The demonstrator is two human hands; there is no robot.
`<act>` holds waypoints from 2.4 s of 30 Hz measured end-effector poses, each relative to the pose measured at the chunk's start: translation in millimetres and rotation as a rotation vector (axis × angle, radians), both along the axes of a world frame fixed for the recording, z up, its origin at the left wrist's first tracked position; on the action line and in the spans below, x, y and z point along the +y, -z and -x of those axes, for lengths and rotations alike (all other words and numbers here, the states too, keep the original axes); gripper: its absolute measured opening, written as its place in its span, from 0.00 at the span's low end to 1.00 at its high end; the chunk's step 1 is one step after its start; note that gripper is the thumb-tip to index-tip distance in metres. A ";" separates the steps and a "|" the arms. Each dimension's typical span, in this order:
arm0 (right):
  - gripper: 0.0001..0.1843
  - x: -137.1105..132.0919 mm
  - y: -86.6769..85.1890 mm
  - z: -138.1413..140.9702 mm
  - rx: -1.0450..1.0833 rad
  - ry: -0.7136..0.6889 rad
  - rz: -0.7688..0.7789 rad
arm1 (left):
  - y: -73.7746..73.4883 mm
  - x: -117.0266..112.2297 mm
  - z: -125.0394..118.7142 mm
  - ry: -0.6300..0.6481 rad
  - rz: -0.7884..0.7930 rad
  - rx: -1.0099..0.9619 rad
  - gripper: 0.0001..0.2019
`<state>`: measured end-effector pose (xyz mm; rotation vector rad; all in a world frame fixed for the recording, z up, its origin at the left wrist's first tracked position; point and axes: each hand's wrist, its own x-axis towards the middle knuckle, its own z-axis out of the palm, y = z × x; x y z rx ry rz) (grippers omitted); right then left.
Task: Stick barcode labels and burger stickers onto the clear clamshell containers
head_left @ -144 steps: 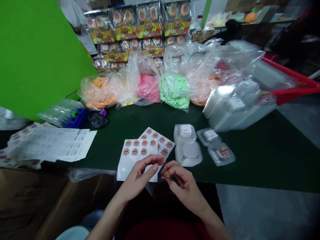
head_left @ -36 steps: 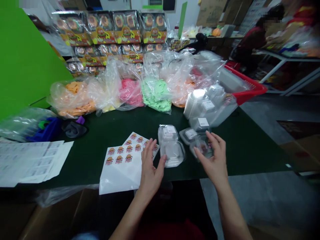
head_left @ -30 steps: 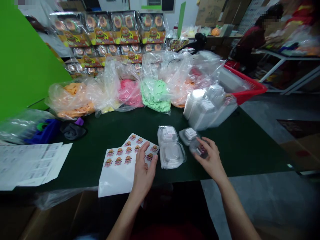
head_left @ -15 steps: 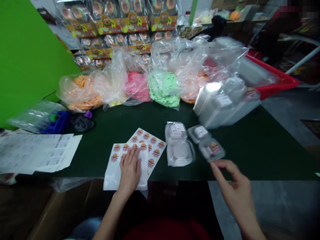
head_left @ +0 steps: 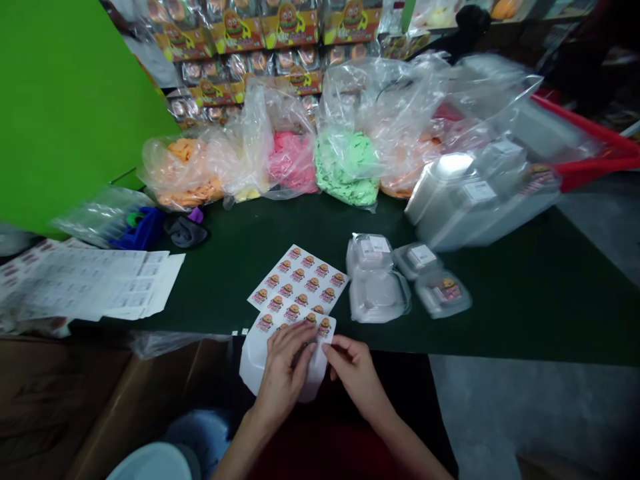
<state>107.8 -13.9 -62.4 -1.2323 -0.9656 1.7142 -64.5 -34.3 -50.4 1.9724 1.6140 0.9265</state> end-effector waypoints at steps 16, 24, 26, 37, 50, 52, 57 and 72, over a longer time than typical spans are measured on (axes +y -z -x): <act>0.13 27.7 -21.8 -9.2 -0.230 -0.164 -0.324 | -26.7 46.9 1.0 0.221 -0.149 0.235 0.10; 0.14 61.0 -8.3 27.1 -0.088 0.002 -0.152 | -0.9 78.6 27.3 -0.476 0.196 -0.589 0.14; 0.14 75.2 -5.7 41.0 -0.093 0.042 -0.165 | 7.0 88.1 34.8 -0.564 0.124 -0.587 0.16; 0.15 55.1 -6.4 43.0 -0.118 0.077 -0.250 | 28.7 63.6 14.1 -0.303 -0.226 -0.104 0.08; 0.07 44.7 -37.3 19.4 0.160 0.027 -0.156 | -36.2 43.2 13.2 -0.168 -0.056 -0.268 0.14; 0.05 42.4 -49.3 8.1 0.153 -0.059 -0.246 | -55.4 52.0 17.6 -0.027 0.167 -0.371 0.14; 0.06 40.4 -59.7 -11.6 0.092 -0.188 -0.369 | -87.1 69.9 15.5 0.265 0.357 -0.399 0.09; 0.21 19.2 -65.1 -72.2 0.238 -0.072 -0.108 | -116.3 88.7 -27.8 0.058 0.015 -0.415 0.07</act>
